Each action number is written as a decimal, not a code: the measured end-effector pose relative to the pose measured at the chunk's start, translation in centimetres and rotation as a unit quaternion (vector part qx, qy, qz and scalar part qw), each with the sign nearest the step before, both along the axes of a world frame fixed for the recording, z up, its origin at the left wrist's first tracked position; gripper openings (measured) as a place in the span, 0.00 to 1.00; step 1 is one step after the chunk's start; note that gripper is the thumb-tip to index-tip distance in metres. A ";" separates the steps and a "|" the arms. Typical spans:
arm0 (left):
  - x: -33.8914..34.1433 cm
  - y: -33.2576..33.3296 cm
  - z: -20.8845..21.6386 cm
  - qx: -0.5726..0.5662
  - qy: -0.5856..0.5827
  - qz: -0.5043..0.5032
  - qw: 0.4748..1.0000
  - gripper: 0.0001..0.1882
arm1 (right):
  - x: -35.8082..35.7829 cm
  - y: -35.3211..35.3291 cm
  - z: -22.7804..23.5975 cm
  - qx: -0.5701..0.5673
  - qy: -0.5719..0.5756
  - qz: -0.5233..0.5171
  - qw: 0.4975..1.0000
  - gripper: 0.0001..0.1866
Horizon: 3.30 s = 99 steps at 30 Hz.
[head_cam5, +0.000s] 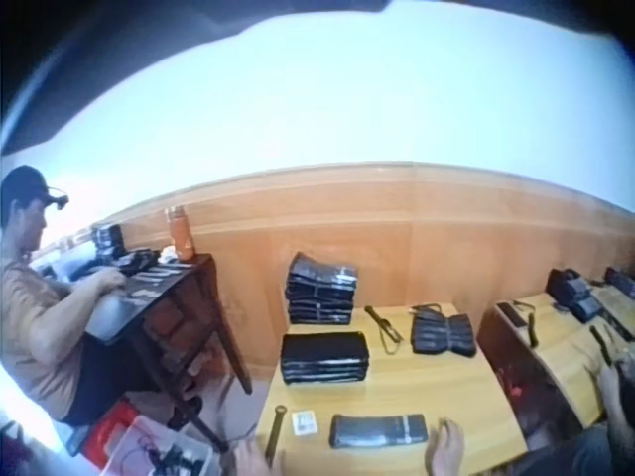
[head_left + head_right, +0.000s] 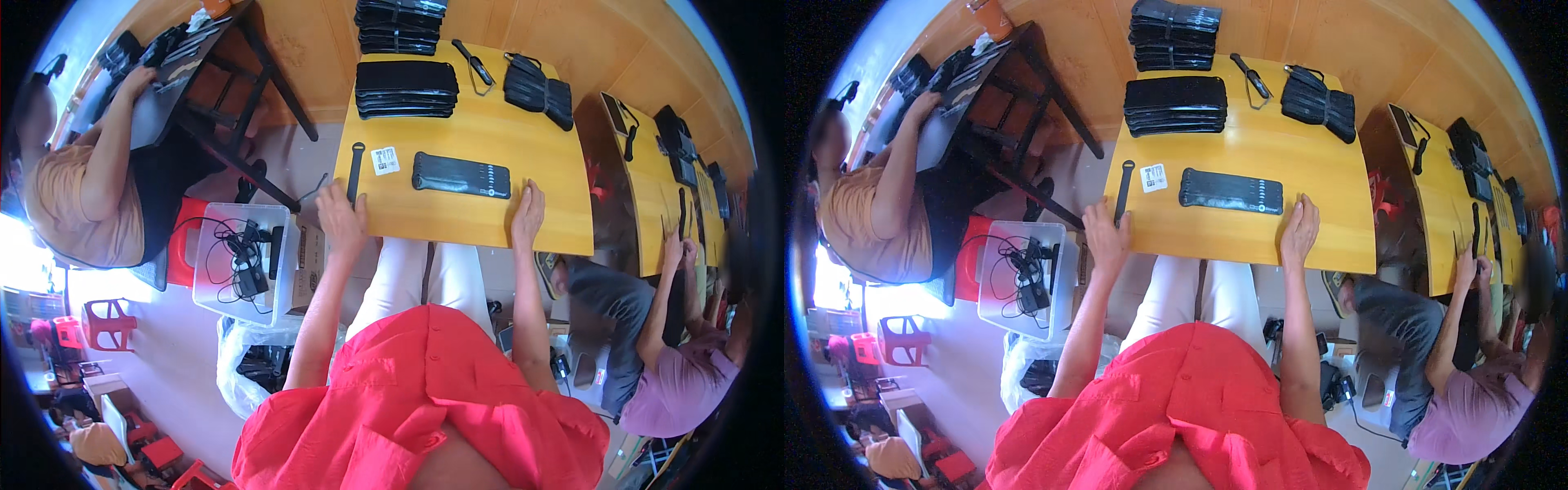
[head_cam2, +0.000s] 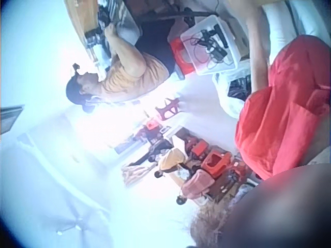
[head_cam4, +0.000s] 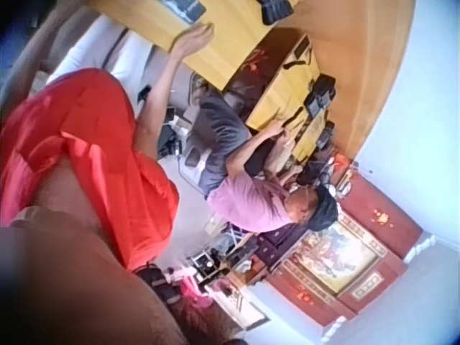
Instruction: Attaching stickers to black straps and stacking them in a workshop.
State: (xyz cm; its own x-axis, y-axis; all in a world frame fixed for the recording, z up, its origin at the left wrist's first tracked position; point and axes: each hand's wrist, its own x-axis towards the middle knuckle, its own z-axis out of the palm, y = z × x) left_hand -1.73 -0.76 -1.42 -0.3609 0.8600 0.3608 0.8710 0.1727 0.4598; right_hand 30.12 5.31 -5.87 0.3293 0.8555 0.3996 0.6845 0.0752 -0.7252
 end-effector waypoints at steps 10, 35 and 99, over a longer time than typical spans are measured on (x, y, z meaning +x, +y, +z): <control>-2.5 -0.2 -0.6 -0.155 -0.077 0.074 0.982 0.18 | 0.3 -0.3 -0.2 0.027 0.034 0.000 0.999 0.19; 5.0 -2.5 1.2 -0.032 -0.745 -0.110 0.657 0.05 | -3.9 -8.7 6.2 -0.310 0.247 0.333 0.856 0.06; 7.5 5.6 -2.5 -0.056 -0.426 -0.056 0.901 0.04 | 0.2 -0.3 1.2 -0.174 0.231 0.023 0.957 0.04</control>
State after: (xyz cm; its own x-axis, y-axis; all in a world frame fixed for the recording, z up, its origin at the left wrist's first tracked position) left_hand 5.82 4.85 -3.89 -0.3743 0.9223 -0.0961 0.2259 0.1912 0.9552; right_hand 30.32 5.02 -4.68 0.3611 0.9279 -0.0925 0.2860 -0.2046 -0.9361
